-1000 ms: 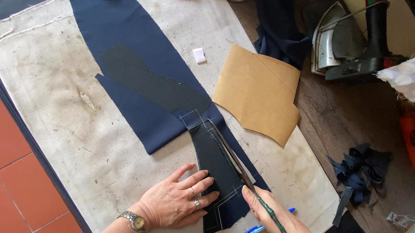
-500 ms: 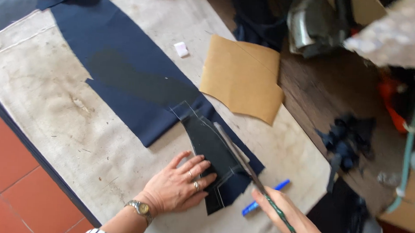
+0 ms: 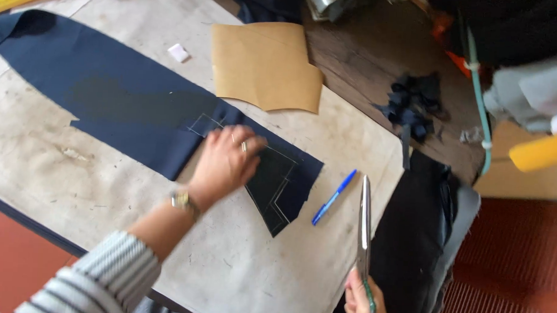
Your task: The person cuts a piece of dark blue fabric along white chalk lines using large shears. They hold the fabric steady with one hand while cutting with the other, following the marked pattern to separate the fabric piece.
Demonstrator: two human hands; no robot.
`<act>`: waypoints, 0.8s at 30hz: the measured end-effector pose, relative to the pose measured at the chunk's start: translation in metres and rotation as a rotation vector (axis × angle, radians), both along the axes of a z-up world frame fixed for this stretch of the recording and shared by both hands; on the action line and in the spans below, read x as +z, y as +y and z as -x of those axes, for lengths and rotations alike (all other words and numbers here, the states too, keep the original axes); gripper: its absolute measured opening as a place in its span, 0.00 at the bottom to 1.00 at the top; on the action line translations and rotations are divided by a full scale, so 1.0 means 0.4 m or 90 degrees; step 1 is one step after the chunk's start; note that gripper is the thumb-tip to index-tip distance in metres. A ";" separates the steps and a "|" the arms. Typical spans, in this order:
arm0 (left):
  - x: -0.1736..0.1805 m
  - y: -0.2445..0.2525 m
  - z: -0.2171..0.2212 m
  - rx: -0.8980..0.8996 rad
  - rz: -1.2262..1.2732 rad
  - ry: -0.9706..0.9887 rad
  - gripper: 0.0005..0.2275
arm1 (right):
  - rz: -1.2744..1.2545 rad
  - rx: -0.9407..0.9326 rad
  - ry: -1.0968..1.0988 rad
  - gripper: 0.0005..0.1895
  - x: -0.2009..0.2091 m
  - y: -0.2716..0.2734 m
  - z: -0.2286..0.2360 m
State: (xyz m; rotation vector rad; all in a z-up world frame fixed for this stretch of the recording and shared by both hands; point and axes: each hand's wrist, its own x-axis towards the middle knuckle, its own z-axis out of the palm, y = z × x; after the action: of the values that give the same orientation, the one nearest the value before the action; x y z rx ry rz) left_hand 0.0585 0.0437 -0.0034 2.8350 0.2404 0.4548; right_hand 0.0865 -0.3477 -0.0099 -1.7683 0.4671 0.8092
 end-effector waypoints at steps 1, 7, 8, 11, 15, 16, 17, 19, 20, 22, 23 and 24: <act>0.008 0.024 -0.029 0.043 -0.029 0.067 0.17 | 0.000 -0.027 0.004 0.22 0.003 0.001 0.035; -0.004 0.094 -0.110 -0.038 0.051 0.349 0.14 | 0.071 -0.044 0.019 0.24 0.041 0.060 0.101; 0.000 0.090 -0.104 -0.048 0.049 0.350 0.14 | 0.072 -0.054 0.020 0.24 0.028 0.056 0.106; 0.010 0.084 -0.065 -0.093 0.051 0.330 0.19 | 0.091 0.044 -0.154 0.19 -0.009 0.039 0.116; 0.055 0.095 0.076 -0.076 0.323 0.249 0.16 | 0.215 0.085 -0.184 0.21 -0.057 0.020 0.117; 0.076 0.103 0.116 -0.093 0.402 0.224 0.14 | 0.257 0.064 -0.182 0.23 -0.066 0.022 0.114; 0.093 0.134 0.153 -0.086 0.396 0.224 0.14 | 0.250 0.068 -0.182 0.23 -0.065 0.024 0.112; 0.128 0.193 0.230 -0.045 0.473 0.424 0.16 | 0.379 0.094 -0.167 0.23 -0.069 0.030 0.103; 0.124 0.250 0.259 -0.038 0.471 0.424 0.16 | 0.374 0.100 -0.167 0.23 -0.041 0.053 0.112; 0.115 0.362 0.317 -0.086 0.422 0.498 0.11 | 0.391 0.095 -0.217 0.21 0.014 0.094 0.132; 0.128 0.412 0.335 -0.082 0.420 0.497 0.11 | 0.387 0.096 -0.218 0.21 0.044 0.128 0.141; 0.143 0.460 0.348 -0.045 0.308 0.552 0.14 | 0.421 0.093 -0.213 0.22 0.078 0.159 0.148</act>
State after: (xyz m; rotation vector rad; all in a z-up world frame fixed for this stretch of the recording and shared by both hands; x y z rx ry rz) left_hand -0.0806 0.2278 0.0536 2.3628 0.3434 -0.7707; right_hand 0.0273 -0.2839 0.0214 -2.5214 0.4088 0.4586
